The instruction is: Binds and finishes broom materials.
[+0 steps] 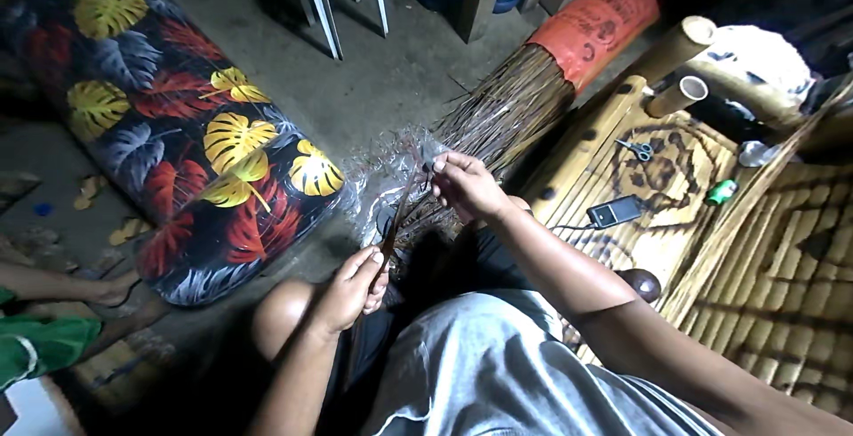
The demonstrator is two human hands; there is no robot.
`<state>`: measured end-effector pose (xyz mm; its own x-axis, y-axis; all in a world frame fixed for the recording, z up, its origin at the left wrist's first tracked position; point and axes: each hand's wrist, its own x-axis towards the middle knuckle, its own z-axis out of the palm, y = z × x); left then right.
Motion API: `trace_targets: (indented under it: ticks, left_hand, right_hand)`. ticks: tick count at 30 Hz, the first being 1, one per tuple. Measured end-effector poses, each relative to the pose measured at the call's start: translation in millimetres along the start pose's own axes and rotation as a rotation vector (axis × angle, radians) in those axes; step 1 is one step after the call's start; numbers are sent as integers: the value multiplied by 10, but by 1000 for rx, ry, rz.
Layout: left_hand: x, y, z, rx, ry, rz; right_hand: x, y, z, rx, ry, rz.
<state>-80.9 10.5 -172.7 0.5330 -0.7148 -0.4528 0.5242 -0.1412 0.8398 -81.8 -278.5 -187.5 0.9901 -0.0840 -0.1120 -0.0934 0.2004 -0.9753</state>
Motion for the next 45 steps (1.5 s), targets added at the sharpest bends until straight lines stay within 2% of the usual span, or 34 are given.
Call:
trace_targets:
  ticks: [3,5,7,12,20,25,29,31,35,37,45]
  left_hand:
    - [15,-8,-14,-52,-46,3]
    - [28,-1,-39,-128,-123,-3]
    - [18,13,-72,-216,-192,-19]
    - [-2,-8,-155,-326,-302,-37]
    - [9,-7,-141,-326,-301,-28]
    - [6,-8,-139,-322,-294,-30]
    - [-5,-12,-137,-325,-285,-18]
    - [0,-8,-144,-337,-283,-12]
    - [32,-7,-128,-322,-278,-8]
    - [50,2,-102,-300,-257,-10]
    - [32,-22,-120,-213,-207,21]
  right_hand:
    - [-232,28,211,5,-235,107]
    - [-271,145,324,51,-393,97]
    - [-261,233,388,86,-445,35]
    - [-161,302,342,76,-364,-148]
    - [-77,244,272,22,-229,-244]
    - [134,73,99,54,-135,-245]
    - [178,-5,15,168,-25,-157]
    - [70,0,53,148,-67,-114]
    - [-241,143,337,88,-321,-17]
    - [-263,209,402,127,-382,-2]
    - [-43,82,292,217,-201,-23]
